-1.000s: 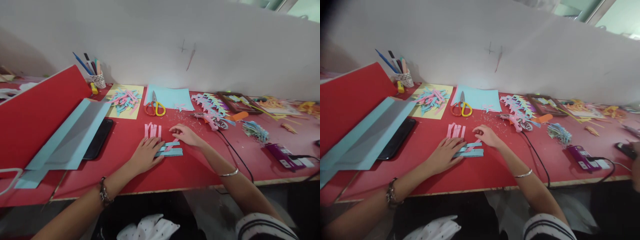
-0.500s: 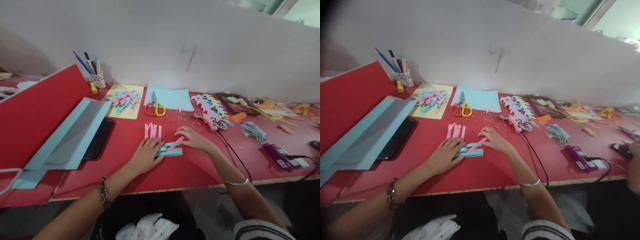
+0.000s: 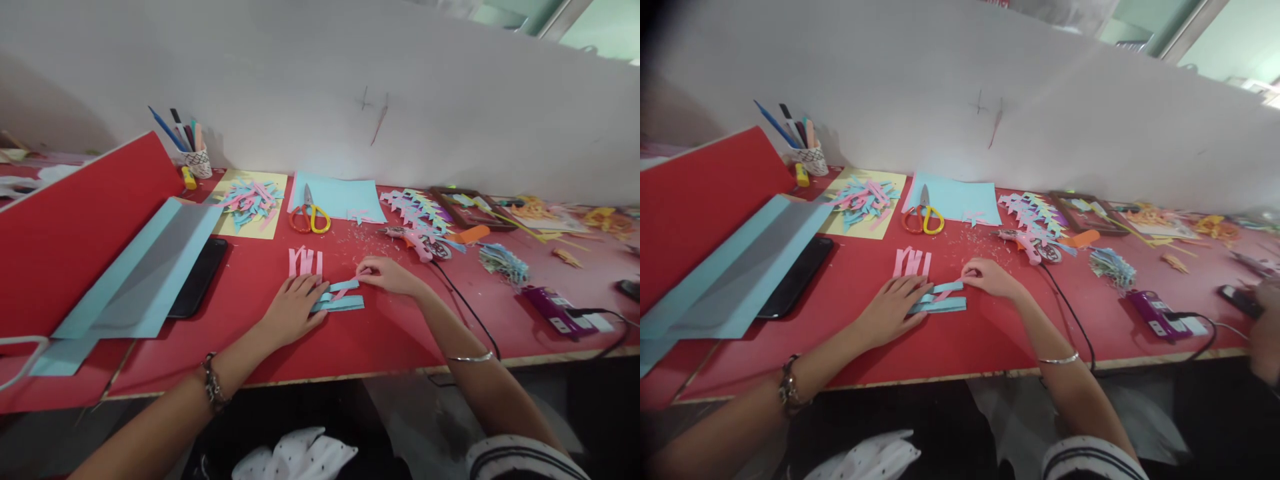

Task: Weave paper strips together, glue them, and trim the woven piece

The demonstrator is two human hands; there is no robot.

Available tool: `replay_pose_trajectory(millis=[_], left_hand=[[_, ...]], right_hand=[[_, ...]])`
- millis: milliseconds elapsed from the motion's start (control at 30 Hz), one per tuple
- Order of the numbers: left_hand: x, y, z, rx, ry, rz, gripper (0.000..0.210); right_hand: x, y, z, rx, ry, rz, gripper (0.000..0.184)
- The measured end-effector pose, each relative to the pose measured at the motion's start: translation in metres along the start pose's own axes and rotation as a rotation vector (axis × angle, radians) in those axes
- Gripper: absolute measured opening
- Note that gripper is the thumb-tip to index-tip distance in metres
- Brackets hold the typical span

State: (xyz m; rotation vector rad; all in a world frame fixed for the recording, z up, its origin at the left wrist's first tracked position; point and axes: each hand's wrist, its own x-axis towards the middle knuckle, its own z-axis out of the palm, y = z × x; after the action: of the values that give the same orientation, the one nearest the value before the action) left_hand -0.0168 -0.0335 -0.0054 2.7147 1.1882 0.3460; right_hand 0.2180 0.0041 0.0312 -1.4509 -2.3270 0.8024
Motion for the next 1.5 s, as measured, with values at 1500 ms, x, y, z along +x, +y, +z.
replay_pose_trajectory(millis=[1500], left_hand=[[0.002,0.006,-0.001,-0.087,-0.045,-0.045,0.073]], right_hand=[[0.035,-0.036,0.053,0.505,0.200,0.358,0.018]])
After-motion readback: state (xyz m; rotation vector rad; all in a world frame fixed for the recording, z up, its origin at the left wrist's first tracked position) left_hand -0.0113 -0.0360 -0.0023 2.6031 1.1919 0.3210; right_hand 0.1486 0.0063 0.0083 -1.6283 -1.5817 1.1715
